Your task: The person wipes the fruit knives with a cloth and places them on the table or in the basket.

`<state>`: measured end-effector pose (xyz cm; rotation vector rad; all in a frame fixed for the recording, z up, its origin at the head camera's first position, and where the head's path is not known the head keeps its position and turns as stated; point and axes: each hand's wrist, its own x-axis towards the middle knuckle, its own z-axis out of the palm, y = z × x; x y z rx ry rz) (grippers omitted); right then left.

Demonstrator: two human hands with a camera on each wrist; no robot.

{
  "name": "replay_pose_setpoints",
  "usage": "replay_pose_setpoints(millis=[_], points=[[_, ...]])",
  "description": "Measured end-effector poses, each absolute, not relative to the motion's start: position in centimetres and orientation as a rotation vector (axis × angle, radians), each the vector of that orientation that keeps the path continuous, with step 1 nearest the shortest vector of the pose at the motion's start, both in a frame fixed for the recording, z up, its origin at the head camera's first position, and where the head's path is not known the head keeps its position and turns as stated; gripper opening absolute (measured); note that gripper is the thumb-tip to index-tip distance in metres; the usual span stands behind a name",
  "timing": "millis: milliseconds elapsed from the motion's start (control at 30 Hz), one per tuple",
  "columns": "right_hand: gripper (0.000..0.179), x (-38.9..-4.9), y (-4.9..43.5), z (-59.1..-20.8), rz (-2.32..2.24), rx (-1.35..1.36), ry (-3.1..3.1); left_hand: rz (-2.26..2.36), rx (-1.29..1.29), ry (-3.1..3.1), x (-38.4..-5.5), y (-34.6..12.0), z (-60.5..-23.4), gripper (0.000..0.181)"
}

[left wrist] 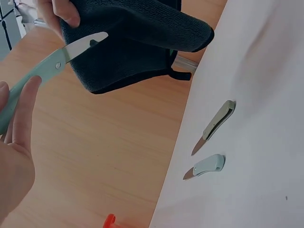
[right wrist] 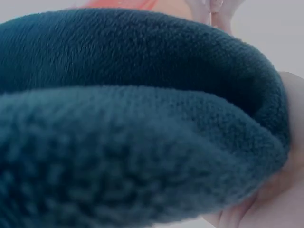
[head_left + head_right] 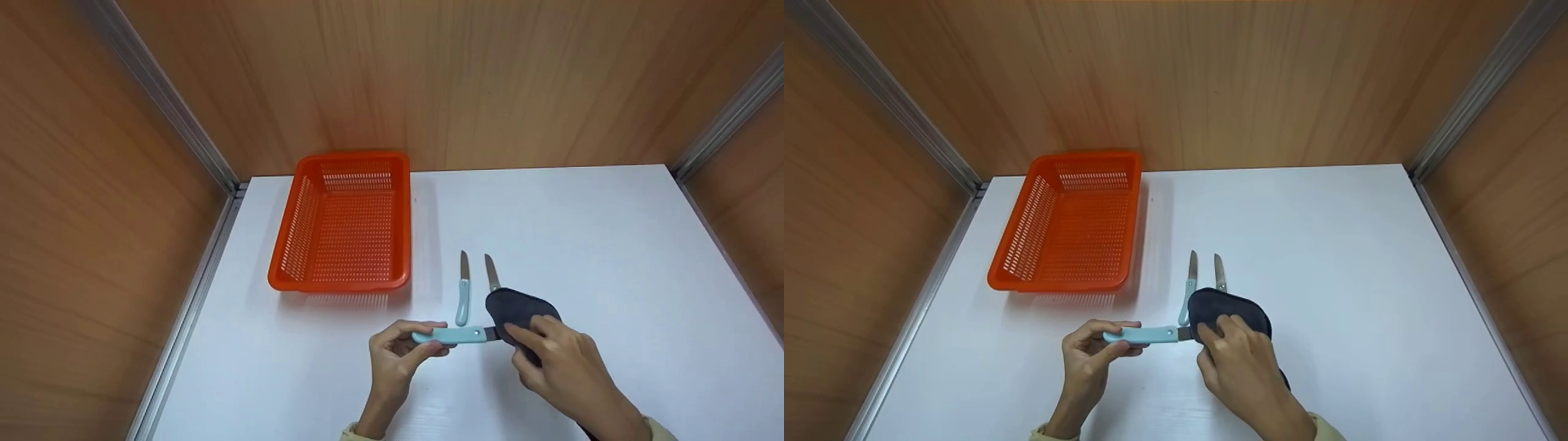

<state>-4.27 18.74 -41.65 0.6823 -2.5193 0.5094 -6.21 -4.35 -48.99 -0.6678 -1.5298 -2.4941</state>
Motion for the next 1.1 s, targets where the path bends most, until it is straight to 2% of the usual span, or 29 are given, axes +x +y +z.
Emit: replay_pose_setpoints(millis=[367, 667, 900, 1100], points=[[0.027, -4.9, 20.5, -42.3, 0.546, 0.558, -2.597, -2.408, -0.637, -1.605, -6.3, -5.2, -48.9, 0.02], [0.028, -4.7, 21.7, -41.3, 0.598, 0.524, -2.453, -2.356, -0.595, -1.689, -6.5, -6.0, -48.7, 0.021], [0.033, -4.2, 21.1, -39.9, 0.636, 0.593, -2.353, -2.362, -0.624, -1.677, -6.4, -5.6, -48.9, 0.022], [0.028, -3.8, 19.7, -39.8, 0.722, 0.697, -2.308, -2.367, -0.655, -1.656, -6.4, -4.9, -48.8, 0.023]])
